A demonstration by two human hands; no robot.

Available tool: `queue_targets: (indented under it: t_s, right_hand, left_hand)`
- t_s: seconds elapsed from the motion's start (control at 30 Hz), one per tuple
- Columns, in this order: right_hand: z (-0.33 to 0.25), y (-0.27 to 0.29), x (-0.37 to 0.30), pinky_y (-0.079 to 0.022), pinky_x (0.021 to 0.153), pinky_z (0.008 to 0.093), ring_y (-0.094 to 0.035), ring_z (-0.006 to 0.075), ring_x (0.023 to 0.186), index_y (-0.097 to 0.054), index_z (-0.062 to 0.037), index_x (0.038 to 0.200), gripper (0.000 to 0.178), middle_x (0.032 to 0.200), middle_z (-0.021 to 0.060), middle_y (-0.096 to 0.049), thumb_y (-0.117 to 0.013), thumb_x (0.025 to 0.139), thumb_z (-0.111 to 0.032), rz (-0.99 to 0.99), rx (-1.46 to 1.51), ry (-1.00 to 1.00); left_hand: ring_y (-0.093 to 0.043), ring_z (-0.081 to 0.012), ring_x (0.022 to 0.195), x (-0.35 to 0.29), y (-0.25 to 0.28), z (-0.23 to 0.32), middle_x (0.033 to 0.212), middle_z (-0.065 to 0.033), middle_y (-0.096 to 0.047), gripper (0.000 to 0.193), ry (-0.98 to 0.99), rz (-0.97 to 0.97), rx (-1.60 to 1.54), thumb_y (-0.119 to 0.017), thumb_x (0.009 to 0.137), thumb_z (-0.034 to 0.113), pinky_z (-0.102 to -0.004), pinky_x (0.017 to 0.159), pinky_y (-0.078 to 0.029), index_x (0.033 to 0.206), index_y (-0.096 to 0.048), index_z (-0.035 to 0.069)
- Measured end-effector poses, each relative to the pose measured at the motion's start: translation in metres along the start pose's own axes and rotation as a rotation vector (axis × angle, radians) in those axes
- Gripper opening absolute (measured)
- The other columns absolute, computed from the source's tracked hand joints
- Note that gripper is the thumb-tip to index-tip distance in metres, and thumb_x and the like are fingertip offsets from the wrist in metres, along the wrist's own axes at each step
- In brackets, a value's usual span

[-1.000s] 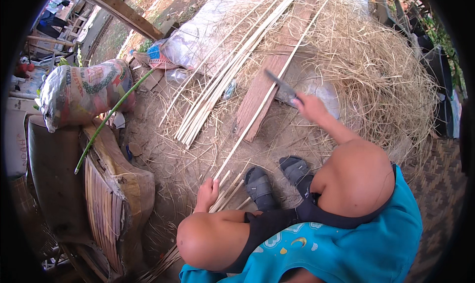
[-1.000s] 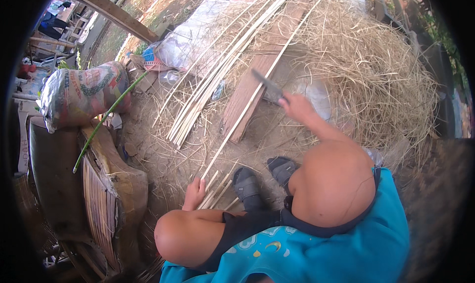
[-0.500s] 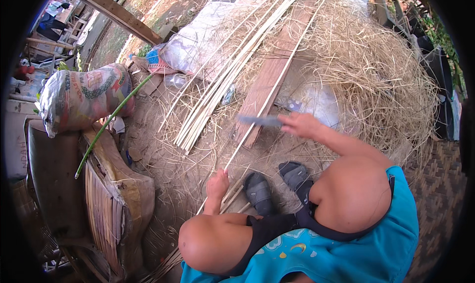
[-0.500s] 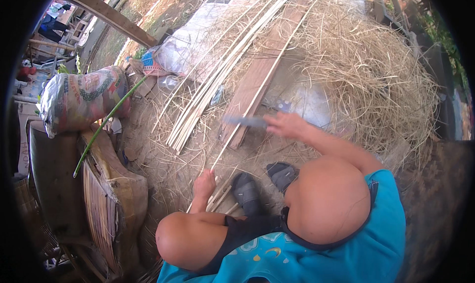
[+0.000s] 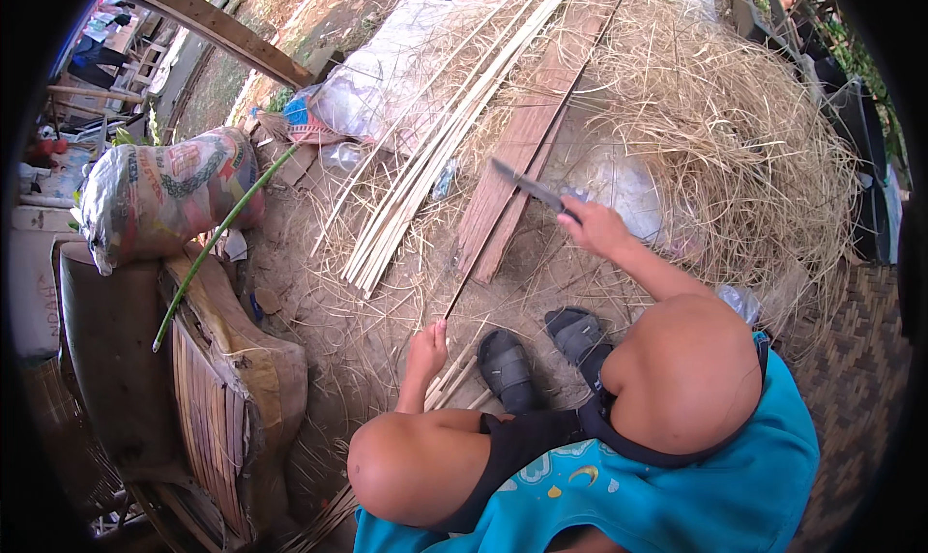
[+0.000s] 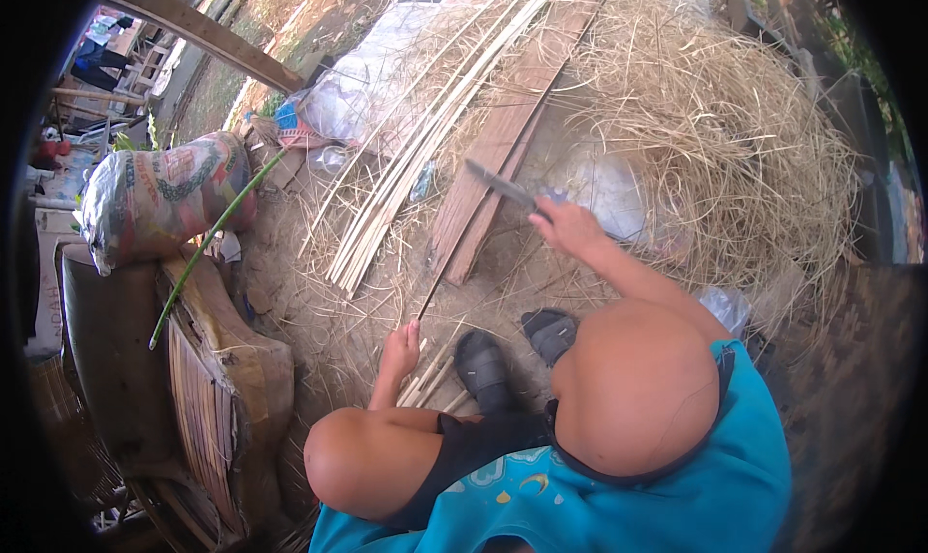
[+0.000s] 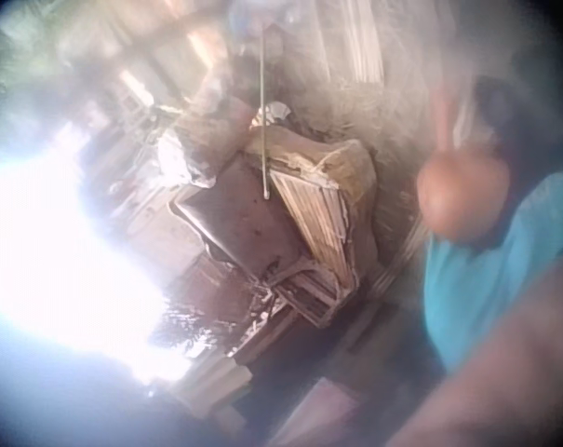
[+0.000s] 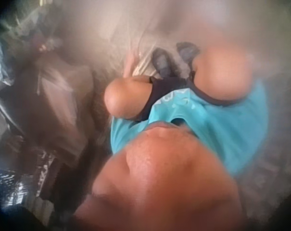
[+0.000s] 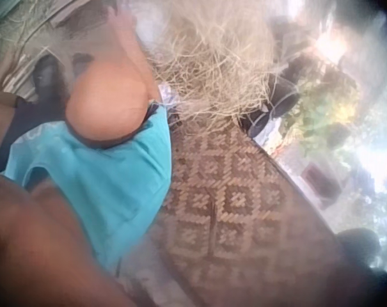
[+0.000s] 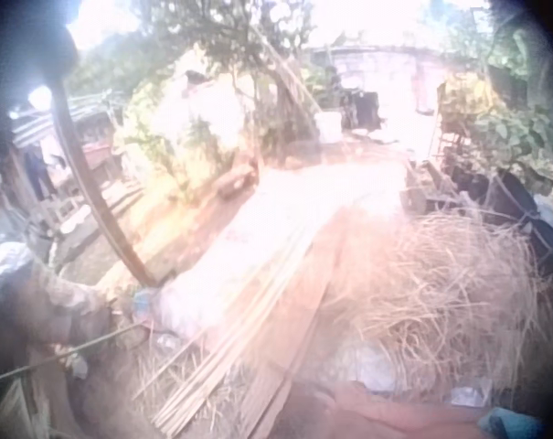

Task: The person sits on the ground and uses a knife to split long bamboo poles into thin strips. They repeatedly strike the bamboo against a wooden plank to separate the layers and then place the finished strips on a pile.

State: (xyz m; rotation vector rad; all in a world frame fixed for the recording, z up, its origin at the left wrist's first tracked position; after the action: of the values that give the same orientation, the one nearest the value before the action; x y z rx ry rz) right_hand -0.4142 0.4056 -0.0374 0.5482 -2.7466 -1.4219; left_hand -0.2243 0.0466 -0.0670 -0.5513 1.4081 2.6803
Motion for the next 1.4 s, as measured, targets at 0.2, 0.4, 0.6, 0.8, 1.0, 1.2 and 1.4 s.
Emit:
queue_targets:
  t_s: [0.2, 0.4, 0.6, 0.8, 1.0, 1.2, 1.4]
  right_hand:
    - [-0.008, 0.006, 0.003, -0.056, 0.075, 0.0538, -0.069, 0.0444, 0.085, -0.060, -0.0150, 0.127, 0.040, 0.091, 0.0227, -0.069, -0.054, 0.100, -0.044, 0.022, -0.173, 0.211]
    - [0.118, 0.138, 0.066, -0.054, 0.070, 0.0561, -0.069, 0.0440, 0.079, -0.062, -0.0101, 0.116, 0.034, 0.082, 0.0228, -0.070, -0.053, 0.101, -0.040, 0.388, -0.224, -0.278]
    - [-0.054, -0.057, -0.031, -0.056, 0.079, 0.0545, -0.068, 0.0476, 0.087, -0.053, -0.0159, 0.137, 0.046, 0.099, 0.0248, -0.068, -0.052, 0.102, -0.046, -0.118, 0.019, 0.298]
    - [0.053, 0.026, 0.024, -0.056, 0.076, 0.0535, -0.069, 0.0439, 0.085, -0.058, -0.0219, 0.135, 0.041, 0.093, 0.0232, -0.069, -0.052, 0.101, -0.045, 0.205, -0.085, -0.043]
    - [0.084, 0.089, 0.057, -0.054, 0.075, 0.0560, -0.069, 0.0436, 0.084, -0.059, -0.0100, 0.128, 0.040, 0.087, 0.0244, -0.071, -0.050, 0.103, -0.040, 0.190, -0.223, -0.259]
    - [-0.006, -0.025, 0.004, -0.057, 0.070, 0.0477, -0.071, 0.0390, 0.081, -0.055, -0.0162, 0.135, 0.047, 0.093, 0.0208, -0.067, -0.054, 0.100, -0.048, -0.003, -0.258, 0.162]
    - [0.002, -0.019, 0.017, -0.054, 0.079, 0.0580, -0.067, 0.0482, 0.087, -0.053, -0.0157, 0.138, 0.047, 0.091, 0.0259, -0.066, -0.053, 0.101, -0.045, 0.045, -0.024, 0.066]
  left_hand:
    - [-0.060, -0.0496, 0.072, -0.018, 0.010, -0.012, 0.073, -0.0288, -0.060, 0.049, 0.046, 0.043, -0.041, -0.047, 0.105, 0.039, -0.0547, 0.066, -0.045, 0.080, -0.062, -0.001]
    - [-0.065, -0.0484, 0.079, -0.133, 0.030, -0.181, 0.075, -0.0270, -0.066, 0.053, 0.352, -0.020, 0.121, -0.046, 0.102, 0.047, -0.0558, 0.071, -0.049, 0.086, -0.069, 0.002]
    - [-0.066, -0.0508, 0.077, -0.011, 0.006, 0.010, 0.078, -0.0302, -0.066, 0.045, -0.044, 0.073, 0.066, -0.046, 0.104, 0.042, -0.0591, 0.070, -0.050, 0.094, -0.058, 0.001]
    - [-0.063, -0.0517, 0.063, -0.009, -0.001, 0.010, 0.066, -0.0302, -0.062, 0.039, -0.128, 0.042, 0.253, -0.043, 0.106, 0.037, -0.0605, 0.058, -0.050, 0.092, -0.055, 0.002]
    - [-0.064, -0.0511, 0.081, -0.020, 0.001, -0.009, 0.082, -0.0291, -0.066, 0.051, 0.039, -0.027, 0.034, -0.042, 0.106, 0.040, -0.0596, 0.075, -0.048, 0.085, -0.066, 0.001]
    - [-0.066, -0.0415, 0.072, -0.077, 0.015, -0.067, 0.071, -0.0235, -0.064, 0.055, 0.101, -0.079, -0.115, -0.041, 0.107, 0.041, -0.0510, 0.069, -0.049, 0.084, -0.068, -0.001]
    - [-0.059, -0.0227, 0.061, -0.019, 0.011, -0.048, 0.062, -0.0141, -0.060, 0.051, 0.138, -0.125, -0.156, -0.047, 0.107, 0.039, -0.0392, 0.062, -0.048, 0.087, -0.070, -0.002]
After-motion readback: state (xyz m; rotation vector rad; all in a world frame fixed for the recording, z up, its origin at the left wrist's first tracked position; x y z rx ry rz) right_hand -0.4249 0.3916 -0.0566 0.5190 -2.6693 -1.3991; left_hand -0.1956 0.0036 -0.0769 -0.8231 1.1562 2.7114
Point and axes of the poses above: each hand's wrist, its own x-axis towards the middle knuckle, its own y-axis out of the back of the hand, z = x × y, the point moved 9 cm from there along x, towards the middle knuckle
